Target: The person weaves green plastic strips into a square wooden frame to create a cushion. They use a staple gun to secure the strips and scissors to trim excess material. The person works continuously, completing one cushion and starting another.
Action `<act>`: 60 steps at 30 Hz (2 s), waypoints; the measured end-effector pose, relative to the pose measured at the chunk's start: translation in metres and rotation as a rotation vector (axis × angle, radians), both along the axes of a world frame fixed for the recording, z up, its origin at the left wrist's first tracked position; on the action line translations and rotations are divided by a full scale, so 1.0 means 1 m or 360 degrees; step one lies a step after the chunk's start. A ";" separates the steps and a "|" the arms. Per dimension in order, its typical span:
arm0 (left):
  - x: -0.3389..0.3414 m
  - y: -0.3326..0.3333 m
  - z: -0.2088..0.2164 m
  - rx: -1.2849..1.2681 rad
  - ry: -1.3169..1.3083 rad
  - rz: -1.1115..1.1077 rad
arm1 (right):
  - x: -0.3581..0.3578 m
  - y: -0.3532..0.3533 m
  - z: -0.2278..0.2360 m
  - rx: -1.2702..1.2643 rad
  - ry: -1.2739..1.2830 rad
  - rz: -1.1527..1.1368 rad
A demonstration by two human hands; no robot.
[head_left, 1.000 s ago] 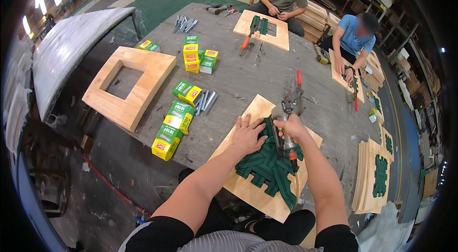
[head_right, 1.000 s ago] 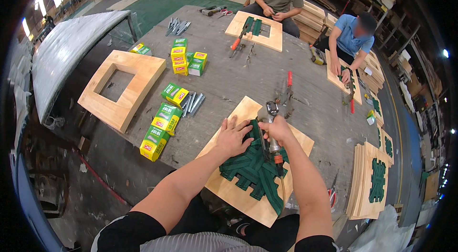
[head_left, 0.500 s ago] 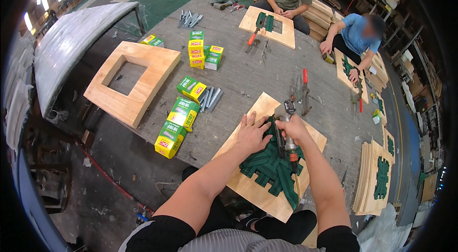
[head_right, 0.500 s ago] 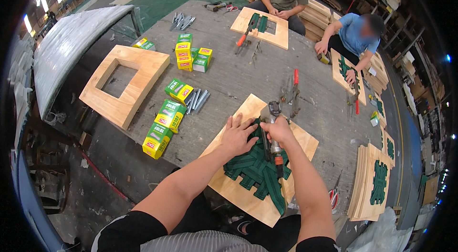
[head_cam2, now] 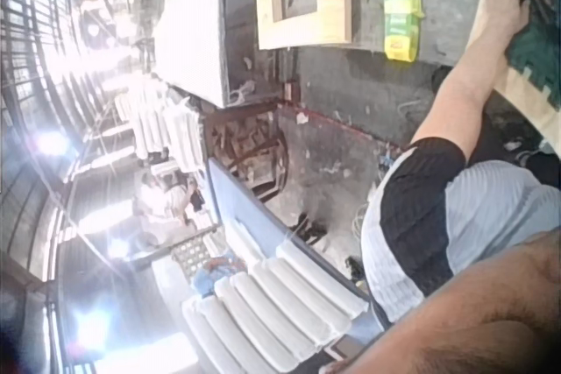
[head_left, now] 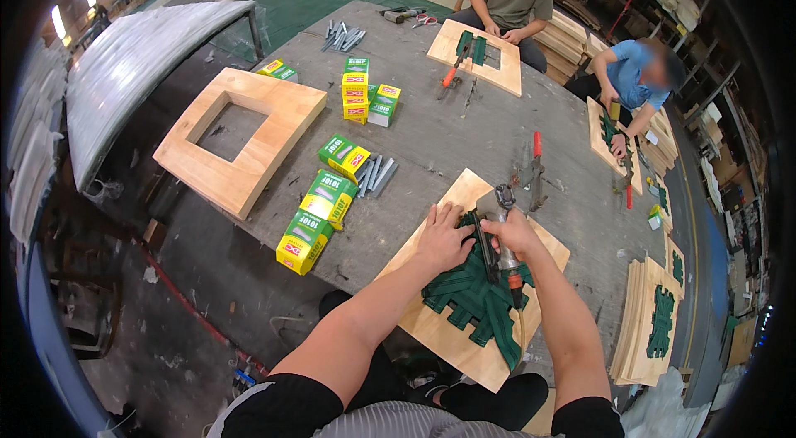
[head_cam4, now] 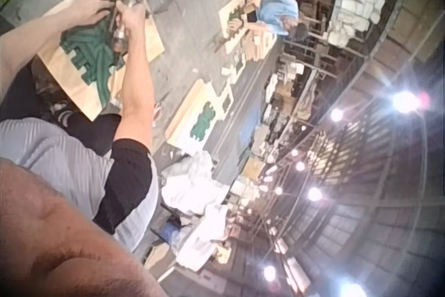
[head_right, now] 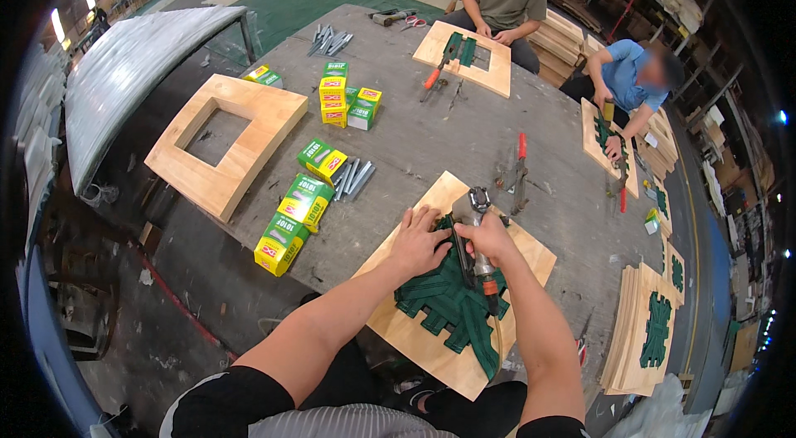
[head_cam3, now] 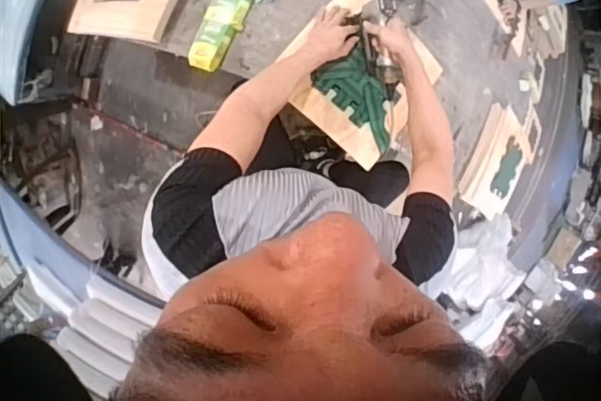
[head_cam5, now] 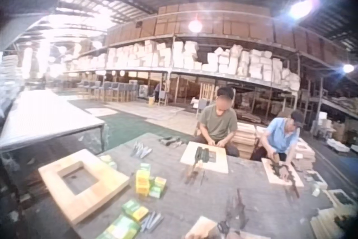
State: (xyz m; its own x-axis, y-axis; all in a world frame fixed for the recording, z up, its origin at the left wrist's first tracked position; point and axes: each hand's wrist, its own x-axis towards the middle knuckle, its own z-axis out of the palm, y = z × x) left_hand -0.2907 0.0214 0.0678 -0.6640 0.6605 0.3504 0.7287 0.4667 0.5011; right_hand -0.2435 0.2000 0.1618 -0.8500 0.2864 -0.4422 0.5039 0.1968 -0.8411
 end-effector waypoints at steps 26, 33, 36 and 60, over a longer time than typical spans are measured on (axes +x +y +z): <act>0.001 0.001 -0.002 0.0033 -0.0056 0.0010 | 0.007 0.001 0.000 0.0247 -0.0034 -0.0146; 0.001 0.002 0.002 0.0067 -0.0013 0.0008 | 0.010 0.011 0.009 0.0155 -0.0055 -0.0088; 0.001 0.001 0.004 0.0106 0.0002 -0.0001 | 0.041 0.018 0.015 -0.0005 0.0199 -0.0244; 0.178 -0.065 0.008 0.0140 0.0044 0.0055 | 0.351 0.100 -0.053 0.1778 -0.0072 -0.0949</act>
